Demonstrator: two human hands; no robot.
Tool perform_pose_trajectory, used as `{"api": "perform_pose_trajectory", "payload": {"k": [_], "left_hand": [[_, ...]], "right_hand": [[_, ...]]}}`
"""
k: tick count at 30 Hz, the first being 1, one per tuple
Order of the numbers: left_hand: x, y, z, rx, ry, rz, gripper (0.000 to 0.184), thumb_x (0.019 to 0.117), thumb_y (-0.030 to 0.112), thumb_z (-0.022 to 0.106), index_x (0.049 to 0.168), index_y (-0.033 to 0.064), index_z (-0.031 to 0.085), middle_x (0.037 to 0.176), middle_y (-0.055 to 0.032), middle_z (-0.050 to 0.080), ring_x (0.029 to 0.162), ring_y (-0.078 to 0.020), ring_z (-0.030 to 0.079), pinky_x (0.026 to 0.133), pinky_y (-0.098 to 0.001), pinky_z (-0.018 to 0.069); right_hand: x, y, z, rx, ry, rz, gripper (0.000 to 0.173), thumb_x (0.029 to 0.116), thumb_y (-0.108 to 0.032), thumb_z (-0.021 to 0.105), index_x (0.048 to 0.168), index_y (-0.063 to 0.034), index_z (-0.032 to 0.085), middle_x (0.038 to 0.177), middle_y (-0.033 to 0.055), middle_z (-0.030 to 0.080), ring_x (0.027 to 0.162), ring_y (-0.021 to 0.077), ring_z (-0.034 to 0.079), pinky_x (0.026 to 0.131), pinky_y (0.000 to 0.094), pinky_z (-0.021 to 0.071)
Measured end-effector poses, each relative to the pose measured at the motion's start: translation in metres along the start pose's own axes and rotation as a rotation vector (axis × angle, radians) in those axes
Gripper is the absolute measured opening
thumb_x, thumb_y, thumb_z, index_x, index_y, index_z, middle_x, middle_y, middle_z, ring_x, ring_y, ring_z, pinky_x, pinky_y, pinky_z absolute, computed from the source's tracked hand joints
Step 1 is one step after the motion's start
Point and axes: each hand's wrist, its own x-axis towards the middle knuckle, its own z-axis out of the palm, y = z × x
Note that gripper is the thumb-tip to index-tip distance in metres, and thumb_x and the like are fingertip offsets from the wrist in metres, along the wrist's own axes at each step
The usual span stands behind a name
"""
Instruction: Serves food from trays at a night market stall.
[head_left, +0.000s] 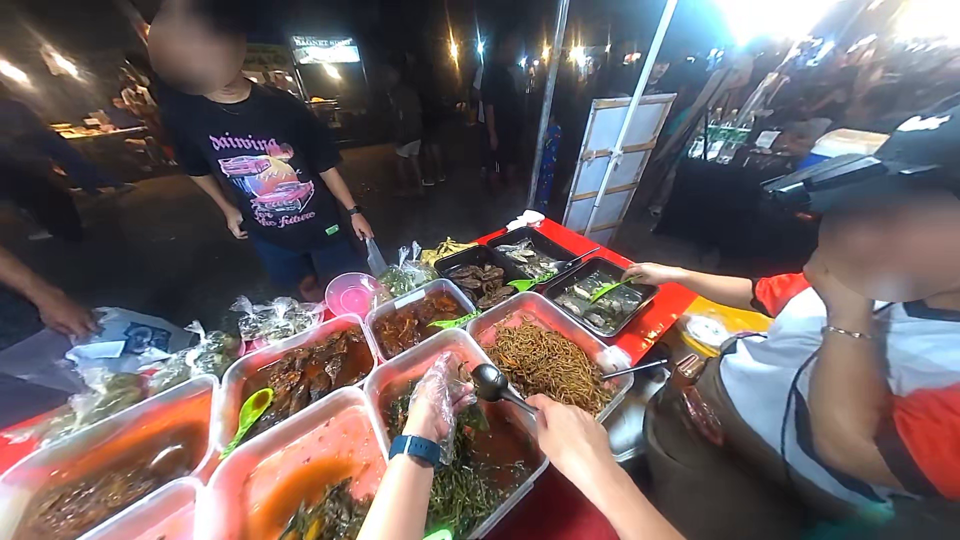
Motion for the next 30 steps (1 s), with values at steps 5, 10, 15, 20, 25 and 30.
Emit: {"api": "perform_pose_trajectory", "payload": {"k": [5, 10, 15, 20, 25, 30], "left_hand": [[-0.001, -0.002, 0.004, 0.047, 0.008, -0.004, 0.045, 0.1061, 0.039, 0.054, 0.142, 0.0115, 0.052, 0.122, -0.0196, 0.062, 0.086, -0.0298, 0.067, 0.070, -0.0426, 0.0577], [-0.005, -0.001, 0.004, 0.055, -0.038, -0.019, 0.046, 0.1059, 0.039, 0.054, 0.145, 0.0142, 0.051, 0.129, -0.0175, 0.061, 0.087, -0.0275, 0.068, 0.069, -0.0396, 0.0578], [-0.002, -0.002, 0.003, 0.037, -0.022, -0.023, 0.044, 0.1068, 0.038, 0.052, 0.142, 0.0113, 0.052, 0.117, -0.0195, 0.063, 0.080, -0.0276, 0.067, 0.065, -0.0391, 0.0570], [-0.001, -0.001, 0.000, -0.002, -0.017, -0.033, 0.043, 0.1050, 0.037, 0.056, 0.140, 0.0112, 0.054, 0.115, -0.0184, 0.064, 0.080, -0.0271, 0.068, 0.064, -0.0383, 0.0576], [-0.005, 0.012, -0.003, 0.014, -0.021, -0.001, 0.042, 0.1056, 0.038, 0.054, 0.137, 0.0107, 0.055, 0.111, -0.0169, 0.065, 0.078, -0.0263, 0.067, 0.064, -0.0380, 0.0574], [-0.002, 0.018, -0.013, -0.016, -0.005, 0.007, 0.039, 0.1047, 0.039, 0.055, 0.130, 0.0095, 0.059, 0.098, -0.0165, 0.067, 0.072, -0.0259, 0.067, 0.061, -0.0380, 0.0576]], "right_hand": [[-0.017, -0.022, -0.023, -0.048, 0.140, -0.047, 0.043, 0.1085, -0.028, 0.037, 0.148, -0.0296, 0.054, 0.125, 0.0104, 0.071, 0.110, 0.0326, 0.070, 0.089, 0.0533, 0.0551], [0.015, -0.012, -0.004, -0.039, 0.103, 0.010, 0.042, 0.1083, -0.027, 0.038, 0.147, -0.0284, 0.055, 0.125, 0.0106, 0.071, 0.115, 0.0324, 0.069, 0.092, 0.0543, 0.0543], [-0.004, -0.015, -0.006, -0.023, 0.162, -0.065, 0.043, 0.1082, -0.029, 0.038, 0.148, -0.0312, 0.055, 0.126, 0.0093, 0.071, 0.110, 0.0316, 0.070, 0.089, 0.0534, 0.0555], [0.013, 0.005, 0.014, -0.083, 0.116, -0.002, 0.042, 0.1071, -0.025, 0.040, 0.146, -0.0295, 0.057, 0.127, 0.0106, 0.071, 0.112, 0.0330, 0.070, 0.089, 0.0549, 0.0550], [0.039, 0.030, 0.083, -0.214, -0.048, 0.084, 0.040, 0.1067, -0.016, 0.044, 0.145, -0.0170, 0.055, 0.132, 0.0222, 0.064, 0.112, 0.0425, 0.067, 0.088, 0.0578, 0.0557], [0.051, 0.055, 0.128, 0.050, -0.245, 0.095, 0.042, 0.1028, -0.020, 0.047, 0.141, -0.0280, 0.061, 0.134, 0.0124, 0.068, 0.124, 0.0354, 0.065, 0.097, 0.0610, 0.0526]]}}
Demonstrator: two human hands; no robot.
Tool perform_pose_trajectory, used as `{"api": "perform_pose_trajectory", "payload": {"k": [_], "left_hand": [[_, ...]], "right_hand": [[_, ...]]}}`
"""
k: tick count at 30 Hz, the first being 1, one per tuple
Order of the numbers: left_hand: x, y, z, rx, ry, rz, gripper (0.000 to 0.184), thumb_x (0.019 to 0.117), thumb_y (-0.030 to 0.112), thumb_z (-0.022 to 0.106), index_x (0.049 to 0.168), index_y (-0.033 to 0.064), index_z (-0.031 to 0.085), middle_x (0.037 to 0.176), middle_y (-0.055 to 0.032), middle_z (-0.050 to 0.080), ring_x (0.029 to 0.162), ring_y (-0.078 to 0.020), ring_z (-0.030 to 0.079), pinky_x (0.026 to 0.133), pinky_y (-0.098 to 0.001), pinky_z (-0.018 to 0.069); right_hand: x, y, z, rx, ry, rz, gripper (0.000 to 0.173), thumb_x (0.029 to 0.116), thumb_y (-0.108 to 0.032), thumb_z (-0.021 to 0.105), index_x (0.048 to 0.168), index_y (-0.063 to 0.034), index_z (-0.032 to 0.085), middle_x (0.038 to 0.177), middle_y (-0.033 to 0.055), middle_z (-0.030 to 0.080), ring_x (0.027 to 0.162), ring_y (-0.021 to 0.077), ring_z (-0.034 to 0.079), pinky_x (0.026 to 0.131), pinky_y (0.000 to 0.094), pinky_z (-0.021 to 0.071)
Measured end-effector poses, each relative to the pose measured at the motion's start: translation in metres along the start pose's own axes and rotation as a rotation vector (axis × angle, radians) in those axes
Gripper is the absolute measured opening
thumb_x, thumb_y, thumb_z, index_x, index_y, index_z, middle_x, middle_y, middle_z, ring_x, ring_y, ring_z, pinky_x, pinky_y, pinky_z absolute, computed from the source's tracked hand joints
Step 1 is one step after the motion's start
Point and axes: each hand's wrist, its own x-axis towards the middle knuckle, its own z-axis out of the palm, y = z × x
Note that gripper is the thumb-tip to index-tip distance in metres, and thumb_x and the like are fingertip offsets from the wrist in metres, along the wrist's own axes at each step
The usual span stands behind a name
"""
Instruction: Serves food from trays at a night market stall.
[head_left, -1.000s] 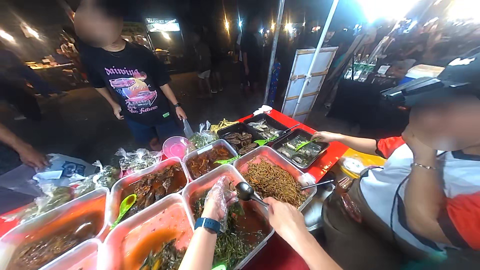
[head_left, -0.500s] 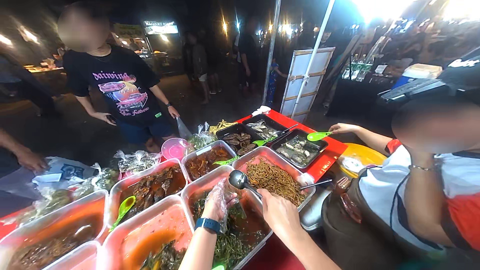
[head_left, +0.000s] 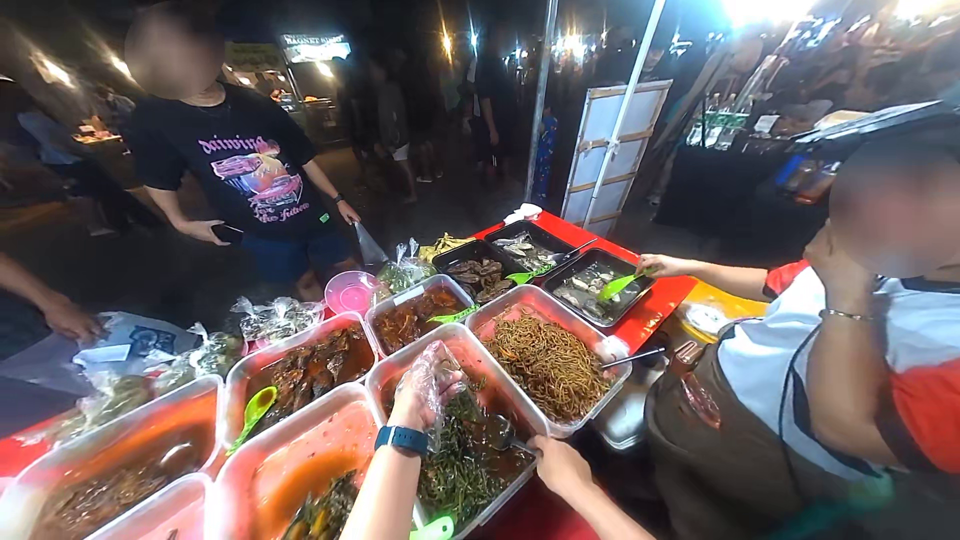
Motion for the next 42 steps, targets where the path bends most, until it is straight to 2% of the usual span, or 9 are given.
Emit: {"api": "perform_pose_trajectory", "payload": {"k": [5, 14, 18, 24, 30, 32, 36, 39, 42], "left_hand": [[-0.001, 0.001, -0.012, 0.002, 0.015, 0.022, 0.040, 0.1057, 0.038, 0.053, 0.132, 0.0093, 0.058, 0.100, -0.0176, 0.067, 0.071, -0.0264, 0.066, 0.060, -0.0386, 0.0572], [0.001, -0.006, -0.021, 0.034, 0.037, 0.032, 0.040, 0.1048, 0.039, 0.056, 0.131, 0.0092, 0.059, 0.100, -0.0172, 0.068, 0.073, -0.0261, 0.067, 0.061, -0.0379, 0.0567], [0.001, -0.010, -0.018, 0.031, 0.037, 0.014, 0.040, 0.1040, 0.039, 0.057, 0.129, 0.0081, 0.060, 0.099, -0.0176, 0.067, 0.072, -0.0263, 0.067, 0.061, -0.0378, 0.0570], [-0.010, -0.003, -0.015, 0.016, 0.034, 0.045, 0.040, 0.1035, 0.039, 0.058, 0.132, 0.0106, 0.060, 0.106, -0.0163, 0.067, 0.074, -0.0247, 0.067, 0.060, -0.0355, 0.0561], [-0.015, 0.008, -0.020, 0.026, 0.027, 0.059, 0.038, 0.1033, 0.041, 0.057, 0.129, 0.0131, 0.062, 0.098, -0.0135, 0.068, 0.069, -0.0220, 0.066, 0.056, -0.0330, 0.0550], [-0.017, 0.011, -0.024, 0.032, 0.029, 0.066, 0.038, 0.1042, 0.040, 0.056, 0.131, 0.0137, 0.061, 0.102, -0.0138, 0.069, 0.072, -0.0223, 0.067, 0.058, -0.0334, 0.0556], [-0.017, 0.010, -0.034, 0.039, 0.062, 0.067, 0.038, 0.1038, 0.040, 0.057, 0.131, 0.0135, 0.061, 0.105, -0.0137, 0.069, 0.073, -0.0225, 0.067, 0.059, -0.0343, 0.0554], [-0.018, 0.011, -0.041, 0.029, 0.077, 0.076, 0.037, 0.1037, 0.038, 0.058, 0.131, 0.0134, 0.061, 0.104, -0.0140, 0.069, 0.072, -0.0224, 0.066, 0.058, -0.0342, 0.0553], [-0.021, 0.012, -0.049, 0.037, 0.089, 0.085, 0.037, 0.1036, 0.039, 0.058, 0.132, 0.0149, 0.061, 0.102, -0.0127, 0.069, 0.069, -0.0204, 0.065, 0.055, -0.0322, 0.0535]], "right_hand": [[0.004, 0.006, -0.015, 0.175, -0.012, -0.095, 0.039, 0.1058, -0.025, 0.046, 0.141, -0.0328, 0.063, 0.137, 0.0049, 0.067, 0.129, 0.0287, 0.062, 0.105, 0.0597, 0.0482], [-0.074, -0.059, -0.127, 0.024, 0.184, -0.226, 0.041, 0.1073, -0.028, 0.042, 0.143, -0.0324, 0.060, 0.132, 0.0066, 0.069, 0.125, 0.0289, 0.063, 0.103, 0.0565, 0.0486], [-0.104, -0.095, -0.141, -0.118, 0.288, -0.268, 0.042, 0.1085, -0.029, 0.038, 0.146, -0.0331, 0.057, 0.128, 0.0094, 0.070, 0.121, 0.0313, 0.066, 0.099, 0.0559, 0.0512], [-0.084, -0.086, -0.121, -0.224, 0.336, -0.174, 0.042, 0.1083, -0.024, 0.038, 0.146, -0.0307, 0.056, 0.131, 0.0127, 0.068, 0.115, 0.0356, 0.067, 0.092, 0.0572, 0.0537], [-0.025, -0.032, -0.043, -0.404, 0.096, -0.122, 0.034, 0.1033, -0.012, 0.049, 0.134, -0.0080, 0.062, 0.127, 0.0273, 0.065, 0.115, 0.0476, 0.064, 0.089, 0.0636, 0.0536], [-0.020, -0.027, -0.022, -0.397, 0.004, -0.186, 0.041, 0.0992, -0.007, 0.049, 0.137, -0.0140, 0.062, 0.128, 0.0250, 0.066, 0.117, 0.0467, 0.064, 0.091, 0.0661, 0.0523], [-0.001, -0.024, 0.013, -0.241, -0.141, -0.335, 0.041, 0.1039, -0.024, 0.046, 0.141, -0.0303, 0.063, 0.134, 0.0119, 0.068, 0.127, 0.0363, 0.062, 0.101, 0.0646, 0.0483], [0.016, -0.005, 0.021, -0.085, -0.174, -0.376, 0.040, 0.1055, -0.027, 0.045, 0.140, -0.0317, 0.064, 0.137, 0.0067, 0.067, 0.131, 0.0308, 0.060, 0.106, 0.0628, 0.0462], [0.024, 0.023, 0.023, 0.163, -0.198, -0.416, 0.037, 0.1054, -0.026, 0.047, 0.136, -0.0262, 0.068, 0.124, 0.0064, 0.072, 0.111, 0.0234, 0.068, 0.099, 0.0529, 0.0503]]}}
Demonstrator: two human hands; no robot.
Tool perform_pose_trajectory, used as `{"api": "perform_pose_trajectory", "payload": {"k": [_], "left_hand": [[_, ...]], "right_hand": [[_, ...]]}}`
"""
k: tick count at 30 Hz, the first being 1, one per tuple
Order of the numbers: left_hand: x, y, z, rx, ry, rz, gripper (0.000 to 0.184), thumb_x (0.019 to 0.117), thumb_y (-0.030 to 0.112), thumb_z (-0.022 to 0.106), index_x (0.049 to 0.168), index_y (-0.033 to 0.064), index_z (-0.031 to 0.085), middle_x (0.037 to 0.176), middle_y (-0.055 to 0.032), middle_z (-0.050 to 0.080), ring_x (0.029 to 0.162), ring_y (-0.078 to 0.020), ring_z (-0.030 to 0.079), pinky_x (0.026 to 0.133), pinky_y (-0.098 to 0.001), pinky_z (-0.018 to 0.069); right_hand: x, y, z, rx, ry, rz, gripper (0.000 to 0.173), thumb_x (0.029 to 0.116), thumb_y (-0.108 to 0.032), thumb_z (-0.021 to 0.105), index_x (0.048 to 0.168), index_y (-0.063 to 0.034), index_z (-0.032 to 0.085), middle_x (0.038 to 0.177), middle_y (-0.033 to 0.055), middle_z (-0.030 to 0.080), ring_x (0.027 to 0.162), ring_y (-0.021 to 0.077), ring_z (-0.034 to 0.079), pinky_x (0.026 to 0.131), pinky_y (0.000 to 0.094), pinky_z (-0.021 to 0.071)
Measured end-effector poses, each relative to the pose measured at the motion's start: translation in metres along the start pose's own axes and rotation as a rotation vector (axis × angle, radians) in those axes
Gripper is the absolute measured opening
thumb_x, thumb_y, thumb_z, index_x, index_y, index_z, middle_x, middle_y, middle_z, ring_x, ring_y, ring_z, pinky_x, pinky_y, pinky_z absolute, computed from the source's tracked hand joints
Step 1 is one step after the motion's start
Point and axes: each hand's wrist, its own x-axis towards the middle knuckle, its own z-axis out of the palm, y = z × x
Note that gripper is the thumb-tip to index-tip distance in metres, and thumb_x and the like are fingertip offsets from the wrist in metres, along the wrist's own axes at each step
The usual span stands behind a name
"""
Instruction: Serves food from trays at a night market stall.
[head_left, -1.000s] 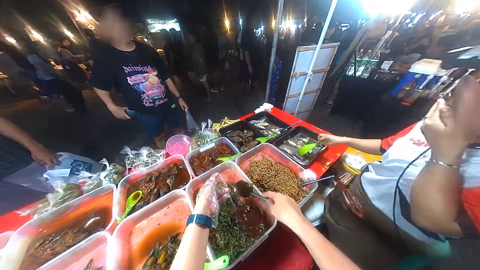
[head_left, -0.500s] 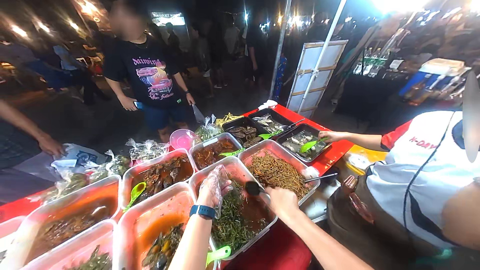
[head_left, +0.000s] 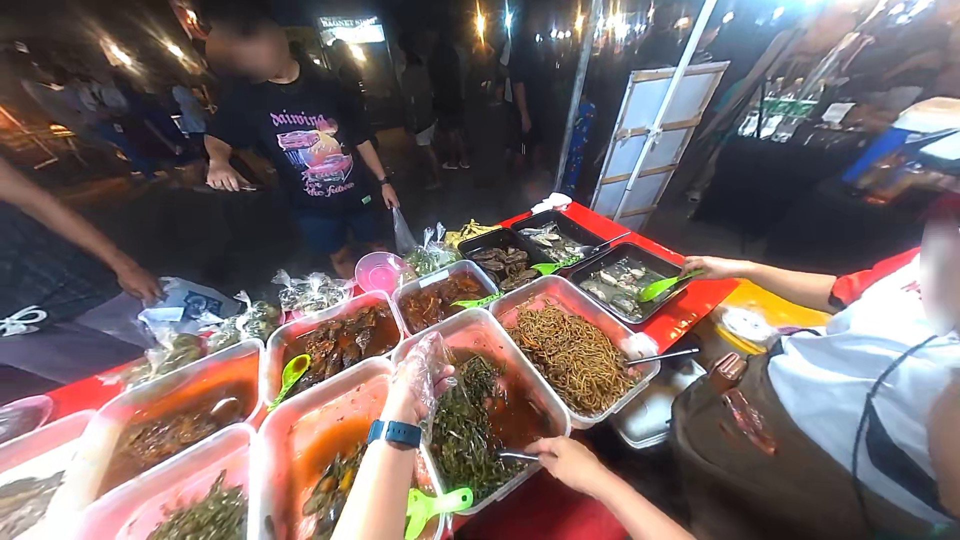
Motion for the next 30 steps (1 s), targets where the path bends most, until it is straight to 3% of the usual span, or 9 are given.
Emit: {"api": "perform_pose_trajectory", "payload": {"k": [3, 6, 8, 11, 16, 23, 25, 28, 30], "left_hand": [[0.002, 0.003, -0.005, 0.018, -0.012, 0.010, 0.038, 0.1043, 0.041, 0.056, 0.134, 0.0174, 0.060, 0.099, -0.0123, 0.069, 0.067, -0.0200, 0.064, 0.053, -0.0320, 0.0524], [0.004, 0.005, -0.008, 0.034, -0.003, 0.027, 0.038, 0.1039, 0.040, 0.057, 0.135, 0.0180, 0.059, 0.099, -0.0130, 0.069, 0.066, -0.0201, 0.064, 0.052, -0.0314, 0.0522], [0.006, 0.005, -0.008, 0.036, -0.009, 0.035, 0.038, 0.1041, 0.038, 0.058, 0.136, 0.0178, 0.058, 0.104, -0.0138, 0.069, 0.067, -0.0208, 0.065, 0.053, -0.0316, 0.0526], [0.006, 0.004, -0.008, 0.049, -0.009, 0.028, 0.037, 0.1048, 0.038, 0.056, 0.136, 0.0183, 0.059, 0.108, -0.0131, 0.070, 0.067, -0.0204, 0.065, 0.053, -0.0311, 0.0521], [0.006, 0.004, -0.001, 0.064, -0.028, 0.035, 0.035, 0.1063, 0.036, 0.053, 0.134, 0.0158, 0.059, 0.104, -0.0131, 0.070, 0.066, -0.0193, 0.064, 0.053, -0.0308, 0.0522], [0.012, 0.013, 0.007, 0.104, -0.093, 0.022, 0.035, 0.1051, 0.039, 0.054, 0.132, 0.0182, 0.061, 0.100, -0.0102, 0.069, 0.066, -0.0169, 0.062, 0.053, -0.0292, 0.0502], [0.011, 0.011, 0.009, 0.106, -0.097, 0.027, 0.033, 0.1050, 0.038, 0.054, 0.131, 0.0190, 0.063, 0.095, -0.0094, 0.068, 0.063, -0.0167, 0.061, 0.052, -0.0292, 0.0505], [0.011, 0.005, 0.007, 0.125, -0.093, 0.020, 0.035, 0.1057, 0.040, 0.052, 0.134, 0.0212, 0.061, 0.107, -0.0094, 0.069, 0.066, -0.0169, 0.062, 0.053, -0.0290, 0.0506], [0.010, 0.005, 0.006, 0.123, -0.095, 0.015, 0.036, 0.1071, 0.039, 0.050, 0.135, 0.0193, 0.060, 0.115, -0.0102, 0.069, 0.069, -0.0172, 0.063, 0.054, -0.0290, 0.0500]], "right_hand": [[-0.006, 0.013, -0.005, 0.161, 0.008, -0.041, 0.036, 0.1049, -0.024, 0.049, 0.135, -0.0225, 0.068, 0.107, 0.0075, 0.072, 0.086, 0.0184, 0.065, 0.085, 0.0442, 0.0520], [-0.010, 0.013, -0.012, 0.168, 0.028, -0.051, 0.036, 0.1053, -0.025, 0.049, 0.135, -0.0240, 0.068, 0.105, 0.0066, 0.072, 0.083, 0.0173, 0.064, 0.083, 0.0434, 0.0518], [-0.013, 0.008, -0.020, 0.111, 0.064, -0.043, 0.036, 0.1053, -0.027, 0.048, 0.135, -0.0277, 0.068, 0.107, 0.0052, 0.073, 0.089, 0.0187, 0.067, 0.087, 0.0466, 0.0524], [-0.030, -0.017, -0.035, -0.192, 0.093, 0.038, 0.038, 0.1071, -0.030, 0.044, 0.139, -0.0355, 0.064, 0.127, 0.0050, 0.072, 0.119, 0.0266, 0.067, 0.103, 0.0574, 0.0493], [-0.033, -0.045, -0.037, -0.659, 0.045, 0.050, 0.043, 0.1019, -0.009, 0.046, 0.139, -0.0246, 0.063, 0.124, 0.0238, 0.068, 0.114, 0.0465, 0.065, 0.091, 0.0671, 0.0508], [0.016, -0.026, -0.035, -0.476, -0.198, -0.137, 0.037, 0.1058, -0.026, 0.046, 0.135, -0.0301, 0.069, 0.129, 0.0122, 0.070, 0.126, 0.0372, 0.062, 0.103, 0.0697, 0.0434], [0.022, -0.011, -0.038, -0.343, -0.204, -0.137, 0.036, 0.1057, -0.026, 0.047, 0.133, -0.0271, 0.070, 0.124, 0.0125, 0.072, 0.119, 0.0340, 0.066, 0.103, 0.0656, 0.0453], [0.009, 0.008, -0.043, -0.117, -0.188, -0.089, 0.034, 0.1072, -0.025, 0.048, 0.134, -0.0212, 0.069, 0.101, 0.0129, 0.071, 0.087, 0.0248, 0.065, 0.086, 0.0495, 0.0504], [-0.003, 0.012, -0.052, -0.035, -0.155, -0.058, 0.033, 0.1071, -0.025, 0.049, 0.134, -0.0204, 0.069, 0.097, 0.0118, 0.069, 0.083, 0.0224, 0.062, 0.084, 0.0466, 0.0501]]}}
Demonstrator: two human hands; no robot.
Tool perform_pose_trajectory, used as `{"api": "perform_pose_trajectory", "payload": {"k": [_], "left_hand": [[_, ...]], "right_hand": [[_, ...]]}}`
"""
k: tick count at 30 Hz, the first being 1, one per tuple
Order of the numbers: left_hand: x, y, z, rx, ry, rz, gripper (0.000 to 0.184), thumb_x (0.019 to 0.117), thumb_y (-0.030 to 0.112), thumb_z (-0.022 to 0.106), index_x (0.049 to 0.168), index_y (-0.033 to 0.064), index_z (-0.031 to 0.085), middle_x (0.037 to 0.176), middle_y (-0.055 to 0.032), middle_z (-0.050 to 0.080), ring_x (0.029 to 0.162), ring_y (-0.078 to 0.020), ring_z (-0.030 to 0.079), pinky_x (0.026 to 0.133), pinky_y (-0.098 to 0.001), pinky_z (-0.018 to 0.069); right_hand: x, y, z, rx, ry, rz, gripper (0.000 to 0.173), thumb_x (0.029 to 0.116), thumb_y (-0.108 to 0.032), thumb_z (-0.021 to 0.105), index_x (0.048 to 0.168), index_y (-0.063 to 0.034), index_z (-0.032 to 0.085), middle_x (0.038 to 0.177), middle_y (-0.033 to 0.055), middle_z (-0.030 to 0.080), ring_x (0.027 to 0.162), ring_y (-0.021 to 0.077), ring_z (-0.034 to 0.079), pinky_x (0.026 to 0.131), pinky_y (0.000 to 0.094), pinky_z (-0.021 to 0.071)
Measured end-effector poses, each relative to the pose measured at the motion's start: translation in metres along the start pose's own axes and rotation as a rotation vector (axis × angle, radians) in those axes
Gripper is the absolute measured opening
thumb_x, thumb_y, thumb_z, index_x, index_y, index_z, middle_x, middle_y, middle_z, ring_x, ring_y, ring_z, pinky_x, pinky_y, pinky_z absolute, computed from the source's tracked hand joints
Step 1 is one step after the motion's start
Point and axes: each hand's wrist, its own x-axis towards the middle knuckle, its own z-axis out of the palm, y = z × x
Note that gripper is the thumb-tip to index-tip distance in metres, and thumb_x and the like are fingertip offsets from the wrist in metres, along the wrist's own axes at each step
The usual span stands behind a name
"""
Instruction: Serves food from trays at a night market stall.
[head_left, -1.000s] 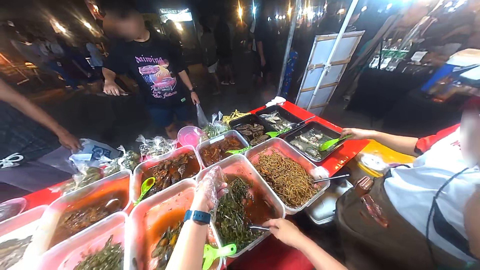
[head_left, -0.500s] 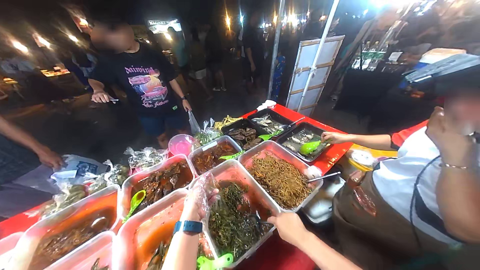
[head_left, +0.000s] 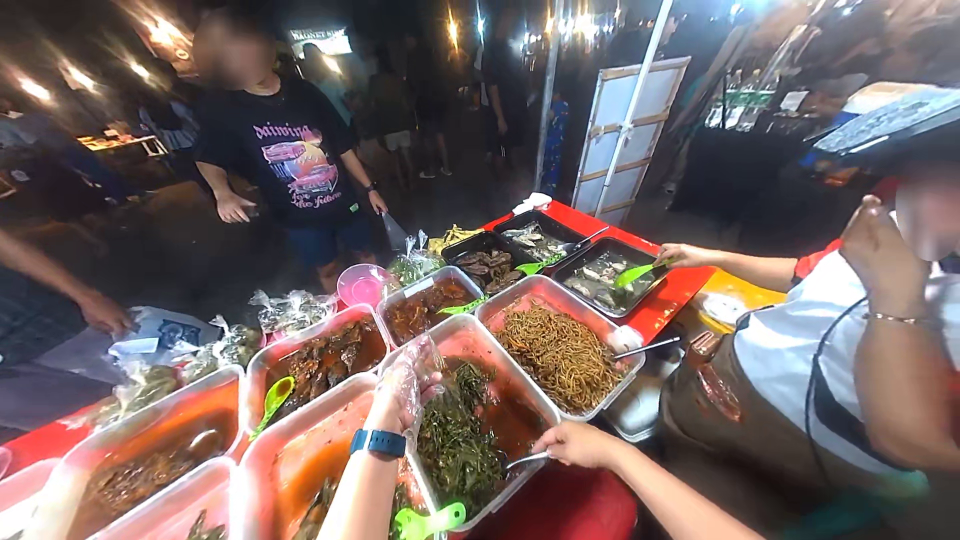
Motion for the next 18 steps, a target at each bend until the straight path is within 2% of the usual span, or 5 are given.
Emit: {"api": "perform_pose_trajectory", "payload": {"k": [7, 10, 11, 15, 18], "left_hand": [[-0.003, 0.007, 0.001, -0.017, 0.027, 0.007, 0.033, 0.1069, 0.034, 0.052, 0.132, 0.0152, 0.062, 0.113, -0.0106, 0.070, 0.066, -0.0173, 0.063, 0.051, -0.0287, 0.0487], [0.000, 0.000, 0.002, -0.008, 0.032, 0.008, 0.034, 0.1074, 0.034, 0.052, 0.133, 0.0143, 0.062, 0.116, -0.0107, 0.070, 0.070, -0.0187, 0.065, 0.054, -0.0304, 0.0514], [0.000, -0.004, 0.004, -0.010, 0.045, 0.007, 0.034, 0.1068, 0.034, 0.053, 0.133, 0.0132, 0.062, 0.114, -0.0116, 0.069, 0.070, -0.0199, 0.065, 0.055, -0.0321, 0.0529], [0.002, -0.013, 0.012, -0.038, 0.058, -0.007, 0.037, 0.1073, 0.035, 0.052, 0.135, 0.0116, 0.060, 0.117, -0.0147, 0.067, 0.075, -0.0240, 0.067, 0.060, -0.0366, 0.0559], [0.000, -0.021, 0.024, -0.071, 0.064, -0.031, 0.038, 0.1080, 0.035, 0.051, 0.136, 0.0108, 0.059, 0.117, -0.0155, 0.067, 0.081, -0.0263, 0.068, 0.065, -0.0392, 0.0576]], "right_hand": [[-0.020, 0.001, -0.033, 0.056, 0.118, 0.005, 0.034, 0.1071, -0.028, 0.049, 0.134, -0.0236, 0.069, 0.093, 0.0086, 0.069, 0.079, 0.0193, 0.060, 0.081, 0.0451, 0.0494], [-0.025, -0.004, -0.054, 0.011, 0.185, -0.020, 0.034, 0.1056, -0.030, 0.050, 0.133, -0.0274, 0.070, 0.111, 0.0065, 0.075, 0.100, 0.0212, 0.070, 0.096, 0.0508, 0.0530], [-0.029, -0.010, -0.062, 0.001, 0.214, -0.034, 0.034, 0.1049, -0.030, 0.050, 0.132, -0.0280, 0.071, 0.112, 0.0062, 0.075, 0.102, 0.0219, 0.070, 0.096, 0.0525, 0.0525], [-0.050, -0.058, -0.095, -0.011, 0.355, -0.010, 0.033, 0.1050, -0.029, 0.050, 0.131, -0.0293, 0.071, 0.108, 0.0061, 0.074, 0.096, 0.0228, 0.068, 0.090, 0.0535, 0.0516], [-0.067, -0.107, -0.108, -0.045, 0.426, 0.046, 0.035, 0.1058, -0.030, 0.048, 0.133, -0.0316, 0.070, 0.118, 0.0036, 0.073, 0.110, 0.0221, 0.067, 0.098, 0.0534, 0.0497]]}}
